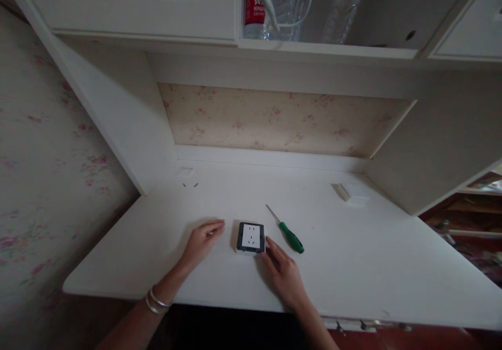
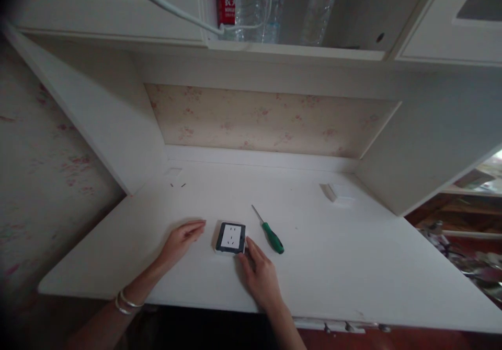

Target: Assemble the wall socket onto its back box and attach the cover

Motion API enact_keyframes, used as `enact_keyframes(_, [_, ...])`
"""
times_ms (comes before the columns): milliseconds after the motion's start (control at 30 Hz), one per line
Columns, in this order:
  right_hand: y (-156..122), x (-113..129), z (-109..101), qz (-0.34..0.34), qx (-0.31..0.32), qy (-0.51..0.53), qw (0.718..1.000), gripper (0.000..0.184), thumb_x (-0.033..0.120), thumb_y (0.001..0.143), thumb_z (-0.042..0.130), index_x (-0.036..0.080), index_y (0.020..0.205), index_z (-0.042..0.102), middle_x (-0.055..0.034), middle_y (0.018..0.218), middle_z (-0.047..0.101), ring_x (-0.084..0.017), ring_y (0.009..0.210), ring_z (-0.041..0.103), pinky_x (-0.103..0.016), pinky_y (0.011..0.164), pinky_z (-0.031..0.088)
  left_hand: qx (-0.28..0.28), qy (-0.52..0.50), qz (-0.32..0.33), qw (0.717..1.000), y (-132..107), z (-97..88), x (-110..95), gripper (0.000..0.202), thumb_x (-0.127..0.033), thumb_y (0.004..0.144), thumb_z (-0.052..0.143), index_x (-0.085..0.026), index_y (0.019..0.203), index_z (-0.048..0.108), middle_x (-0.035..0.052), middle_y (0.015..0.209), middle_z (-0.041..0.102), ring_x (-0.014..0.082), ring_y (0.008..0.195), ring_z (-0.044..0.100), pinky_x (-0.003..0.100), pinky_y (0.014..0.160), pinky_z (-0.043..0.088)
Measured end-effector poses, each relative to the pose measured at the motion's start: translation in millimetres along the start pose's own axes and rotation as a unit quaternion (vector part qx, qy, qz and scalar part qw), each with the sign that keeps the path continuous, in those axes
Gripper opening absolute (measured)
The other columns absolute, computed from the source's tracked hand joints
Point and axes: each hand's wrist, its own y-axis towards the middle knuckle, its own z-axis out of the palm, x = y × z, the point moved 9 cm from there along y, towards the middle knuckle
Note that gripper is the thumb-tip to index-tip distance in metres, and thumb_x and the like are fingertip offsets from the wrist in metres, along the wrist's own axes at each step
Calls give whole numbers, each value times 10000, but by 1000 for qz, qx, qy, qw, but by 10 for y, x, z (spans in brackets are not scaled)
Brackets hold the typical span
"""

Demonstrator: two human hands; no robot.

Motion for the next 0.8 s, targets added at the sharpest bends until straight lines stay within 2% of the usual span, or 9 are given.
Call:
enact_keyframes(67, [3,-37,-20,9,-12,2,1000,444,388,917,486,197,1317,517,-82,1297,558,-247,1116,580,-402,982,460,-48,94,-1,994,291,-346,128,346,-430,850,503,-206,1026,699,40,1049,710,208,921,668,311,834,541])
enact_keyframes(133, [9,-63,-37,12,-24,-1,1000,429,393,924,470,187,1294,543,-83,1290,563,-248,1160,547,-412,1013,429,-77,247,-1,966,604,-690,231,332,-390,866,457,-217,1028,688,16,1054,705,184,917,662,280,845,522])
enact_keyframes(267, [24,-90,-31,19,-21,-13,999,423,400,935,443,183,1281,555,-76,1296,558,-240,1207,505,-419,1051,382,-115,333,-38,935,1105,-1300,444,331,-292,829,471,-158,1048,680,105,1144,654,254,994,631,351,916,465])
enact_keyframes(367, [31,-89,-37,30,-19,-14,999,419,407,933,447,184,1267,570,-77,1284,568,-246,1199,512,-421,1045,391,-126,373,-76,916,1324,-1584,583,349,-283,827,475,-129,1075,666,163,1188,610,303,1070,589,392,917,449])
enact_keyframes(500, [43,-57,-53,24,-24,-12,999,398,406,935,447,203,1246,590,-66,1261,588,-245,1178,532,-408,1031,411,-110,400,-109,903,1529,-1689,731,375,-313,838,473,-111,1105,643,192,1128,616,322,1043,592,412,871,465])
enact_keyframes(633, [49,-47,-63,11,-34,-12,999,383,396,936,449,219,1246,590,-57,1254,594,-239,1173,537,-391,1020,425,-87,413,-109,900,1660,-1608,780,341,-334,830,491,-123,1028,672,173,1044,641,300,974,618,380,835,476])
enact_keyframes(800, [55,-49,-56,8,-28,-8,1000,378,385,944,437,223,1254,580,-53,1254,595,-225,1170,540,-370,1018,427,-90,414,-109,899,1639,-1553,767,299,-322,812,516,-137,984,676,162,1042,663,295,940,627,358,772,485])
